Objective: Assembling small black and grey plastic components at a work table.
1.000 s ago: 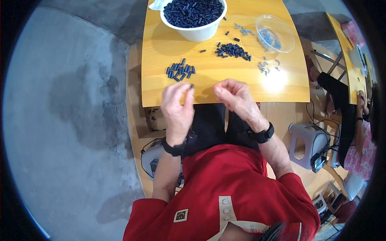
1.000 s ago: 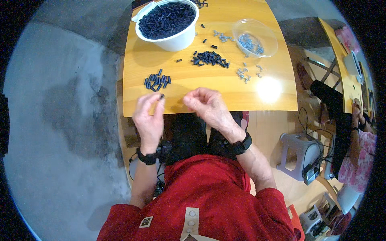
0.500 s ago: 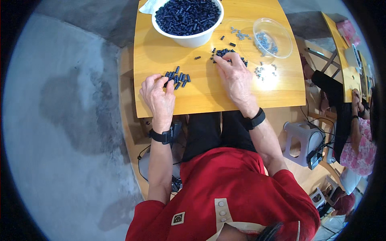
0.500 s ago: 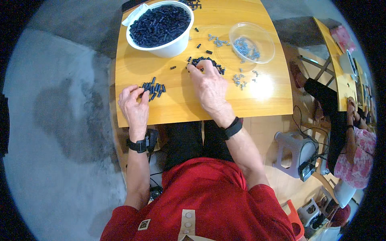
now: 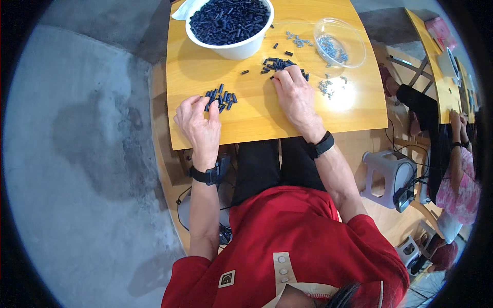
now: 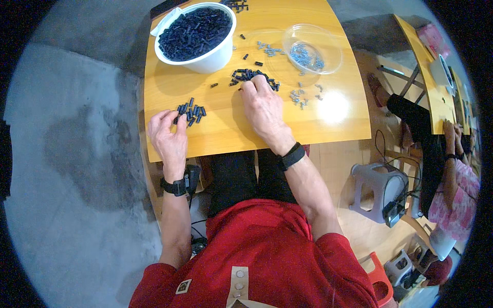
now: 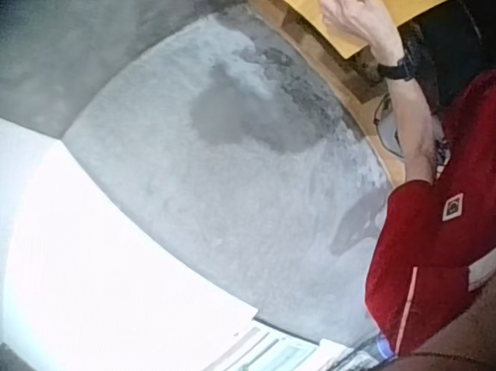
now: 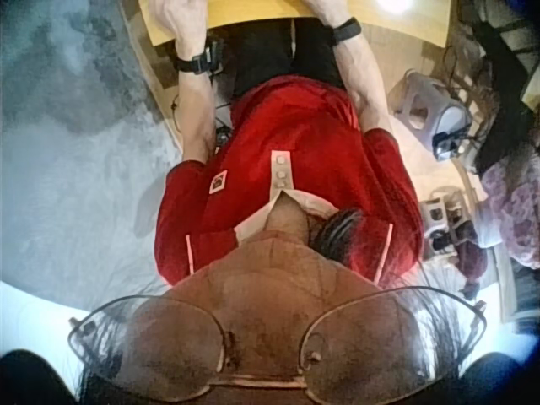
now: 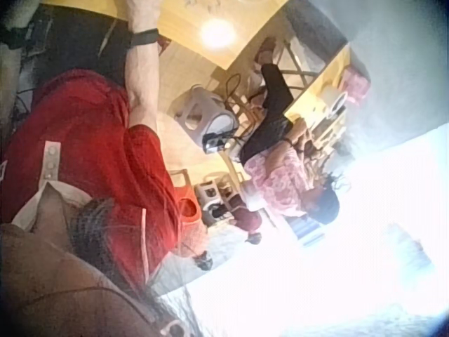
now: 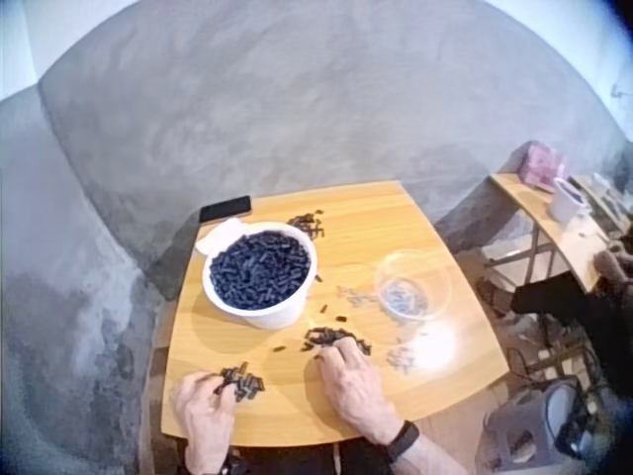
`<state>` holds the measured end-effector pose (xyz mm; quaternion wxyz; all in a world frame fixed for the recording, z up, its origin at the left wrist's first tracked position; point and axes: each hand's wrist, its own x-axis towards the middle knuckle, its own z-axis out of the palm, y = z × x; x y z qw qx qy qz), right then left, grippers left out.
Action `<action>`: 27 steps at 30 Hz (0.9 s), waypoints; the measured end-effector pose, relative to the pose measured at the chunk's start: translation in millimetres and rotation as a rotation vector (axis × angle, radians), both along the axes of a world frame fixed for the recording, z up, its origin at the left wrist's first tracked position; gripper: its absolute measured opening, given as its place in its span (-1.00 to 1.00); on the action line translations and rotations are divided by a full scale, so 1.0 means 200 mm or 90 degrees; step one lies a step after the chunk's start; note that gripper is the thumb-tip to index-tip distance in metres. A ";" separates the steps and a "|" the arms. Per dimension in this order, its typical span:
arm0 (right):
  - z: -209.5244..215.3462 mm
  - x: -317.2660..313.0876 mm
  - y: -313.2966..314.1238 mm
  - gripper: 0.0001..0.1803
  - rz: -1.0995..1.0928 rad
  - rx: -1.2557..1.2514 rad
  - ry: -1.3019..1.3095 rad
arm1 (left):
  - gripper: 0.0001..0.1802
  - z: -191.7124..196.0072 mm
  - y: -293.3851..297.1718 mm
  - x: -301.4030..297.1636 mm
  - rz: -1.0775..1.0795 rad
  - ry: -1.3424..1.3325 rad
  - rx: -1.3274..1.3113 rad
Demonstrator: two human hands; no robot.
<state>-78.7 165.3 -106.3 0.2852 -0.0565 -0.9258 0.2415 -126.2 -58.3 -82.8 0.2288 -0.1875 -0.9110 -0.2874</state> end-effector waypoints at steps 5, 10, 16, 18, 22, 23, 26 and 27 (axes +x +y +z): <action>0.05 0.04 0.01 -0.89 -0.012 -0.057 0.061 | -0.82 0.13 0.07 0.12 -0.006 0.081 -0.008; 0.13 0.26 0.03 -0.85 0.042 -0.828 0.015 | -0.80 0.19 0.16 0.32 -0.149 -0.045 0.146; 0.19 0.50 -0.05 -0.84 0.280 -1.379 -0.008 | -0.71 0.25 0.30 0.47 -0.305 -0.159 0.297; 0.17 0.55 -0.08 -0.85 0.281 -1.397 -0.007 | -0.73 0.27 0.33 0.52 -0.313 -0.168 0.299; 0.21 0.60 -0.12 -0.86 0.279 -1.389 -0.010 | -0.74 0.27 0.36 0.58 -0.310 -0.147 0.285; 0.23 0.61 -0.12 -0.87 0.274 -1.370 -0.019 | -0.74 0.27 0.35 0.59 -0.311 -0.147 0.283; 0.23 0.65 -0.11 -0.84 0.281 -1.319 0.002 | -0.78 0.27 0.36 0.61 -0.314 -0.121 0.267; 0.23 0.66 -0.11 -0.83 0.282 -1.269 0.017 | -0.79 0.27 0.36 0.61 -0.311 -0.137 0.295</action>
